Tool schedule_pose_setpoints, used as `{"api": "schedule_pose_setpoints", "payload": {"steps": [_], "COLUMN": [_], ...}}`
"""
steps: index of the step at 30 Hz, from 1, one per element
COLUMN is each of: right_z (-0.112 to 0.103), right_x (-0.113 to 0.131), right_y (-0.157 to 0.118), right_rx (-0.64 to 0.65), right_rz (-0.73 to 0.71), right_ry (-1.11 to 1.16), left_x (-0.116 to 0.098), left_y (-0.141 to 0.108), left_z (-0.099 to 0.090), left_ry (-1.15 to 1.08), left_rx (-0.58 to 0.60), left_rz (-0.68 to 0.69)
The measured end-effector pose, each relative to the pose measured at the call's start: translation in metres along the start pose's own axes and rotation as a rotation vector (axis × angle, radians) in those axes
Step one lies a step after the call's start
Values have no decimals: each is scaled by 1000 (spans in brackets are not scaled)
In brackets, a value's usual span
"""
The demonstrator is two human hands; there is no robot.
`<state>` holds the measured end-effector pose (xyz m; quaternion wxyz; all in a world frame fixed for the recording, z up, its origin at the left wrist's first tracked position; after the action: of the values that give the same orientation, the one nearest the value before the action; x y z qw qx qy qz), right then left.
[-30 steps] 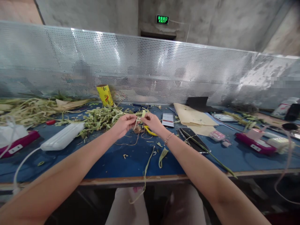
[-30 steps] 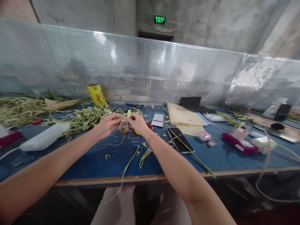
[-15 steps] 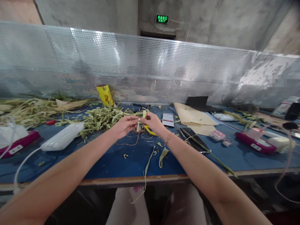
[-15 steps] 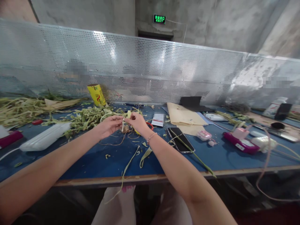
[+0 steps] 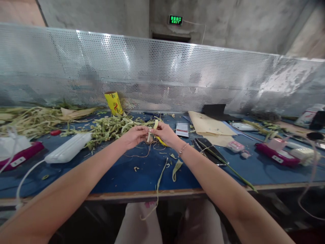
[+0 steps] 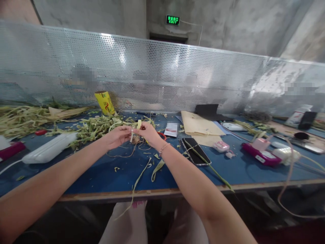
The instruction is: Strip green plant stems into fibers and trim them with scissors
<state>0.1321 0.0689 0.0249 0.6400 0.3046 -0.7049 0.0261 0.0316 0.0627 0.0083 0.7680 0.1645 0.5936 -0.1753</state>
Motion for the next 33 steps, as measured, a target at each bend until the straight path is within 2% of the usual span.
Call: {"api": "schedule_pose_setpoints", "payload": {"steps": [4,8,11,18,23,27,33], "right_z": [0,-10,-10,5,18,20,10], "right_x": [-1,15,30,40,39,40,44], "right_y": [1,-3,-8,-14,-16,-18,-17], "right_rx": [-14,-144,-218,-171,-90,-94,-182], "right_rz": [24,-68,-158,-237,-213,-204,-232], "right_ry": [22,-384,-643,-845,-1044,-1090,-928], "left_x": [-1,-3,-5,-6,-16,-22,-32], "left_y": [1,-1,-2,-3,-9,-17,-25], "left_z": [-3,0,5,5,10,13,20], "left_ry": [32,65,86,330,671,817,938], "left_rx": [-15,-56,-66,-157,-229,-280,-340], "left_rz": [-12,2,50,108,248,332,367]}}
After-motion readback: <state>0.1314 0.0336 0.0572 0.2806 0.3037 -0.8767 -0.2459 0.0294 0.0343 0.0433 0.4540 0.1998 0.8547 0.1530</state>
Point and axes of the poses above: each hand's wrist, its own y-axis towards the middle knuckle, its own z-axis out of the palm, x = y × z, the point moved 8 cm from there along y, towards the middle knuckle, and after that the axes turned 10 degrees about x, right-handed, at the moved point
